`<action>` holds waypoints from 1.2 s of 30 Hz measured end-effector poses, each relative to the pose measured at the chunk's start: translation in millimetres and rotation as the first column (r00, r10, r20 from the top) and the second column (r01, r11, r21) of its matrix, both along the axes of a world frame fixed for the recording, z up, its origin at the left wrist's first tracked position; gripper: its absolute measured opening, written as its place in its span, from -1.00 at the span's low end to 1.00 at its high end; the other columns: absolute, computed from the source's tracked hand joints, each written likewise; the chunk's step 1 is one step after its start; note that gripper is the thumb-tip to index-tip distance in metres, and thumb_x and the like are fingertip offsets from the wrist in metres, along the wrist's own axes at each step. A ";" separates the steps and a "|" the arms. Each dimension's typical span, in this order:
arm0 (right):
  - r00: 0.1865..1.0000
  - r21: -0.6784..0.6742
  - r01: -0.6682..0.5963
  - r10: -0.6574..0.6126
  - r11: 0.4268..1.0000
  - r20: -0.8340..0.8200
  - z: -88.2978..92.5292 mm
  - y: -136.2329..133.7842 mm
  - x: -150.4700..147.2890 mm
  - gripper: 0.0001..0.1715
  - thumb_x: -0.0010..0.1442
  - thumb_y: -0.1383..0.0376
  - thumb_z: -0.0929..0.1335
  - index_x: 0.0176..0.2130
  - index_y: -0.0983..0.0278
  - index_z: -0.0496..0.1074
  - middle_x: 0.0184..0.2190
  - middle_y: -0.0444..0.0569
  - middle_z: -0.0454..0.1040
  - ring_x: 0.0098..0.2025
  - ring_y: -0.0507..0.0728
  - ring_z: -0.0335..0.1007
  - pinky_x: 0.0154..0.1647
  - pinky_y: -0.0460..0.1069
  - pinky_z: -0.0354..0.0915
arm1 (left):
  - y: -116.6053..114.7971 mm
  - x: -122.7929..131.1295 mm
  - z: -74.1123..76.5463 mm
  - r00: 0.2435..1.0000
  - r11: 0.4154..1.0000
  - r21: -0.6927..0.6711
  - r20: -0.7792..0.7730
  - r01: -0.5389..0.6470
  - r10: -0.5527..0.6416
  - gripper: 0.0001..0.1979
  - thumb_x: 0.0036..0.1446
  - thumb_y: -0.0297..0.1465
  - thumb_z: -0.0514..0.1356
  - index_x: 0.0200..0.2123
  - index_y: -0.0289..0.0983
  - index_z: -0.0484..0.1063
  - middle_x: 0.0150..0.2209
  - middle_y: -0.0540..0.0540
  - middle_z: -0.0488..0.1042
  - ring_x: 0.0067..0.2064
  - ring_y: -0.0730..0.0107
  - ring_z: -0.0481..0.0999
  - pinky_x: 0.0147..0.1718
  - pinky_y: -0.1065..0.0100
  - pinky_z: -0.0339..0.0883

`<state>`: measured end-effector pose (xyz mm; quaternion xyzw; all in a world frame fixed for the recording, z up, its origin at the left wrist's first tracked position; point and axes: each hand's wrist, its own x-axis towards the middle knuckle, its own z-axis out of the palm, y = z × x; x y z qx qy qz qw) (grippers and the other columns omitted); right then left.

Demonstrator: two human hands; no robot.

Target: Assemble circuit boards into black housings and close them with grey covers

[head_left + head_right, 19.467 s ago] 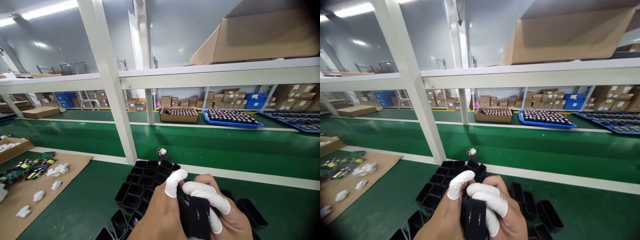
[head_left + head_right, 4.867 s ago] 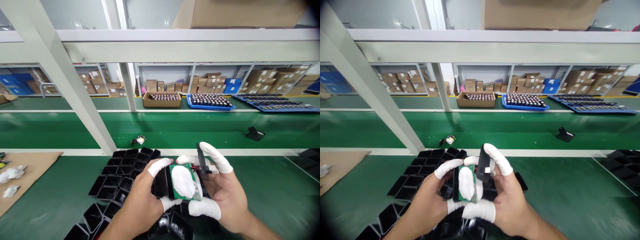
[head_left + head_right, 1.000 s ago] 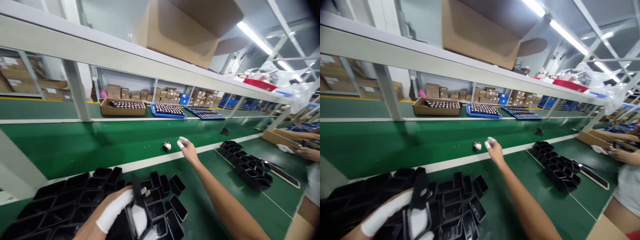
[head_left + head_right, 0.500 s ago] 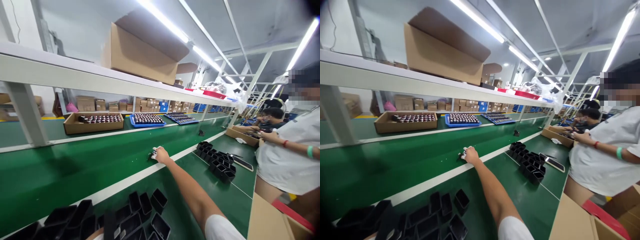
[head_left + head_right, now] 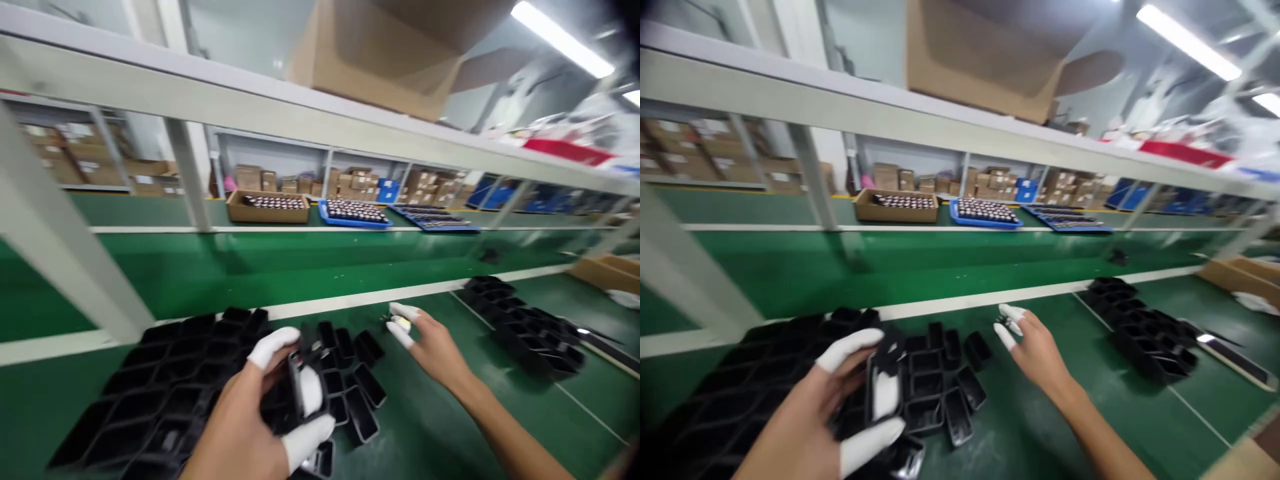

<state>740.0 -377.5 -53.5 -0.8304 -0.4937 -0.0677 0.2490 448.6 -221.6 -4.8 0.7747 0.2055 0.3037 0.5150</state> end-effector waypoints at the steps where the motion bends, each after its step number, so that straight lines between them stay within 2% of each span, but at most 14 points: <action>1: 0.996 0.065 -0.094 0.094 0.993 -0.001 6.6 -3.6 -22.3 -0.66 0.40 0.26 0.29 0.12 0.27 0.39 0.03 0.14 0.49 0.10 0.26 0.44 0.19 0.21 0.35 | 0.2 0.1 1.3 1.000 0.999 -0.032 -0.028 -0.008 0.007 -0.28 -0.01 -0.39 0.41 0.19 0.00 0.22 0.14 -0.06 0.48 0.15 0.12 0.51 0.17 0.11 0.42; 2: 0.974 0.149 -0.228 0.227 0.962 0.023 14.0 -6.7 -45.6 -0.68 0.39 0.28 0.29 0.11 0.16 0.40 0.06 0.05 0.49 0.14 0.21 0.42 0.20 0.12 0.36 | 0.9 0.7 2.1 0.999 0.998 -0.056 -0.048 -0.016 0.013 -0.27 -0.05 -0.38 0.42 0.18 -0.02 0.23 0.16 -0.07 0.47 0.18 0.09 0.48 0.19 0.08 0.40; 4: 0.868 0.299 -0.494 0.482 0.817 0.118 28.2 -8.9 -90.3 -0.48 0.34 0.42 0.32 0.24 0.15 0.31 0.21 0.06 0.37 0.21 0.19 0.37 0.21 0.04 0.36 | 1.7 2.0 2.8 0.997 0.998 -0.051 -0.068 -0.040 0.036 -0.27 -0.07 -0.35 0.43 0.17 -0.07 0.26 0.16 -0.12 0.46 0.19 0.04 0.46 0.19 0.02 0.38; 7: 0.799 0.331 -0.589 0.594 0.738 0.098 34.6 -0.1 -136.2 -0.28 0.34 0.47 0.30 0.39 0.19 0.08 0.38 0.11 0.09 0.31 0.21 0.23 0.29 0.02 0.29 | -0.9 2.7 2.7 0.995 0.997 0.064 -0.089 -0.047 0.053 -0.30 -0.01 -0.31 0.41 0.19 -0.13 0.26 0.12 -0.19 0.48 0.14 0.00 0.51 0.15 -0.02 0.43; 10: 0.840 0.364 -0.531 0.534 0.765 0.102 18.4 13.0 -150.1 -0.25 0.36 0.37 0.34 0.41 0.22 0.03 0.41 0.13 0.02 0.33 0.26 0.20 0.32 0.04 0.25 | -6.6 0.8 2.7 0.993 0.972 0.235 -0.107 -0.021 0.047 -0.34 0.06 -0.41 0.32 0.23 -0.18 0.23 0.11 -0.20 0.49 0.09 0.04 0.54 0.11 0.03 0.48; 14: 0.921 0.442 -0.381 0.377 0.812 0.100 -2.0 16.0 -145.8 -0.33 0.34 0.30 0.38 0.35 0.27 0.17 0.24 0.18 0.32 0.20 0.22 0.39 0.22 -0.03 0.34 | -14.5 -4.6 6.2 0.973 0.936 0.325 -0.221 0.132 -0.061 -0.18 0.06 -0.62 0.17 0.37 -0.14 0.05 0.28 -0.16 0.32 0.25 0.12 0.40 0.22 0.14 0.36; 17: 0.952 0.460 -0.281 0.305 0.842 0.023 -3.3 -2.1 -130.8 -0.46 0.35 0.39 0.33 0.27 0.19 0.27 0.12 0.08 0.47 0.12 0.16 0.47 0.17 -0.05 0.37 | -15.8 -8.0 10.3 0.916 0.890 0.306 -0.326 0.337 -0.234 -0.04 0.08 -0.54 0.28 0.44 -0.11 -0.15 0.40 -0.14 0.10 0.35 0.09 0.24 0.27 0.15 0.29; 20: 0.983 0.441 -0.160 0.102 0.883 0.153 -13.5 -39.3 -101.4 -0.47 0.34 0.40 0.33 0.26 0.16 0.32 0.15 0.02 0.45 0.17 0.13 0.43 0.25 -0.10 0.27 | -12.4 -8.9 12.3 0.856 0.804 0.343 -0.376 0.485 -0.355 -0.01 0.08 -0.48 0.33 0.44 -0.14 -0.16 0.44 -0.13 -0.06 0.40 0.02 0.10 0.29 0.09 0.22; 22: 0.964 0.381 -0.049 -0.056 0.923 0.260 -31.1 -66.3 -79.2 -0.48 0.37 0.34 0.32 0.29 0.19 0.31 0.16 0.05 0.45 0.17 0.18 0.43 0.24 -0.07 0.28 | -10.2 -8.7 11.4 0.872 0.795 0.392 -0.363 0.463 -0.328 -0.12 0.16 -0.46 0.29 0.43 -0.16 -0.10 0.43 -0.13 -0.04 0.40 0.03 0.09 0.29 0.07 0.20; 24: 0.941 0.304 0.026 -0.125 0.952 0.313 -52.4 -86.2 -61.6 -0.48 0.40 0.29 0.29 0.30 0.23 0.29 0.13 0.12 0.47 0.13 0.26 0.47 0.18 0.02 0.37 | -9.1 -8.4 9.5 0.895 0.805 0.426 -0.354 0.413 -0.272 -0.23 0.22 -0.41 0.25 0.42 -0.18 -0.02 0.40 -0.11 0.06 0.38 0.09 0.15 0.29 0.12 0.21; 27: 0.935 0.241 0.031 -0.113 0.970 0.335 -75.8 -97.5 -51.2 -0.44 0.42 0.29 0.26 0.35 0.22 0.20 0.18 0.15 0.42 0.10 0.31 0.50 0.13 0.11 0.43 | -8.5 -7.8 6.9 0.901 0.793 0.468 -0.372 0.391 -0.225 -0.32 0.24 -0.36 0.24 0.37 -0.24 0.11 0.35 -0.13 0.18 0.34 0.12 0.24 0.26 0.17 0.27; 29: 0.948 0.173 -0.017 -0.039 0.985 0.315 -81.0 -98.0 -52.8 -0.45 0.42 0.30 0.24 0.35 0.19 0.21 0.23 0.11 0.38 0.11 0.29 0.49 0.11 0.10 0.45 | -7.4 -7.1 6.7 0.893 0.772 0.491 -0.393 0.404 -0.217 -0.35 0.21 -0.37 0.25 0.34 -0.28 0.19 0.31 -0.18 0.26 0.31 0.07 0.29 0.22 0.16 0.32; 32: 0.976 0.185 0.003 -0.043 0.983 0.213 -81.3 -99.5 -58.0 -0.48 0.38 0.29 0.28 0.29 0.15 0.31 0.23 0.07 0.38 0.13 0.29 0.47 0.13 0.10 0.44 | -4.6 -5.1 8.9 0.882 0.748 0.521 -0.433 0.412 -0.184 -0.41 0.21 -0.34 0.22 0.29 -0.31 0.27 0.26 -0.22 0.33 0.27 0.01 0.35 0.16 0.13 0.39; 36: 0.976 0.330 0.197 -0.152 0.923 -0.156 -81.1 -100.6 -56.9 -0.58 0.25 0.22 0.39 0.09 0.19 0.54 0.19 0.09 0.42 0.19 0.40 0.39 0.27 0.25 0.29 | -2.9 0.2 14.0 0.857 0.718 0.533 -0.485 0.448 -0.175 -0.52 0.22 -0.35 0.19 0.20 -0.32 0.40 0.21 -0.24 0.40 0.21 -0.03 0.43 0.14 0.06 0.41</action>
